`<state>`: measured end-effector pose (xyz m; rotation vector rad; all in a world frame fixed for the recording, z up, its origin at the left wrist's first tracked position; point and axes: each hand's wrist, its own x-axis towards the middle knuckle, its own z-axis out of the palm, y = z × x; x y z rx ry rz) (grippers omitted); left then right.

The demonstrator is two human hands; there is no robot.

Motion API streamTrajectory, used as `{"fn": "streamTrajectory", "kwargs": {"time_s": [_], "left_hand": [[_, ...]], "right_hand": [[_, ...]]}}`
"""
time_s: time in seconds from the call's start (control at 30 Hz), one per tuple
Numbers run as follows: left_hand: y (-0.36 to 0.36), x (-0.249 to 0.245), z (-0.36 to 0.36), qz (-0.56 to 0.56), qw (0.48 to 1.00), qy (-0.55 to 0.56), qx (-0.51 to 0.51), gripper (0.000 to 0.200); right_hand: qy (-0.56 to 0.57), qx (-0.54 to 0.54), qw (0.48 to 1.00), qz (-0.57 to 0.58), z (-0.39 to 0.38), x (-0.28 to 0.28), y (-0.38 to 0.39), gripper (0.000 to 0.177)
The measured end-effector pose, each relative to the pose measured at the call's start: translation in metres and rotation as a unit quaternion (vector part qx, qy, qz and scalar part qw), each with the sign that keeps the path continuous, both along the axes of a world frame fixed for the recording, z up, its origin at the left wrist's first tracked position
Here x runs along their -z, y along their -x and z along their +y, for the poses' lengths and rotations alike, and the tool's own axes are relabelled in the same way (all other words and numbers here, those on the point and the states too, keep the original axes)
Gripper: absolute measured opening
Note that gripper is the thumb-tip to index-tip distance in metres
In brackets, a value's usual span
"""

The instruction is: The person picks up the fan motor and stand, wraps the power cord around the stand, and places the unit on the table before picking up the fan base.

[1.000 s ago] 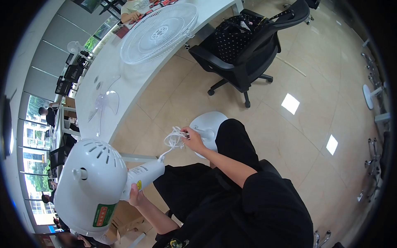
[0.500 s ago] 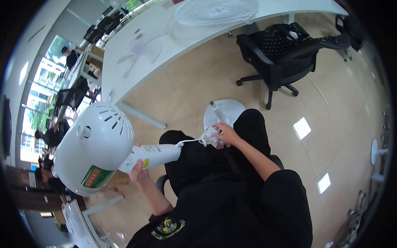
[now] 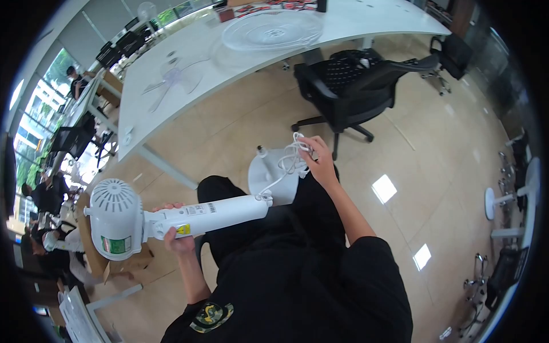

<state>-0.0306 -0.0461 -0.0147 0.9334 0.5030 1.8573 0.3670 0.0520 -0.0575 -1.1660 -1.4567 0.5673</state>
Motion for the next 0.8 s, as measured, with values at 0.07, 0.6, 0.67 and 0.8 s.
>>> {"fn": "streamTrajectory", "kwargs": {"time_s": [0.07, 0.6, 0.67, 0.8], "left_hand": [[-0.002, 0.012, 0.003, -0.034, 0.999, 0.022, 0.016, 0.066], [-0.074, 0.151, 0.003, -0.217, 0.901, 0.336, 0.167, 0.049], [-0.072, 0.151, 0.005, -0.235, 0.887, 0.365, 0.160, 0.048], [-0.065, 0.153, 0.007, -0.247, 0.891, 0.349, 0.153, 0.047]], "right_hand": [[-0.056, 0.047, 0.997, -0.015, -0.012, -0.027, -0.023, 0.023], [0.126, 0.283, 0.943, -0.123, -0.152, 0.045, -0.187, 0.017], [0.167, 0.298, 0.939, -0.046, -0.153, 0.049, -0.181, 0.020], [0.150, 0.332, 0.928, 0.081, -0.154, 0.047, -0.213, 0.026]]}}
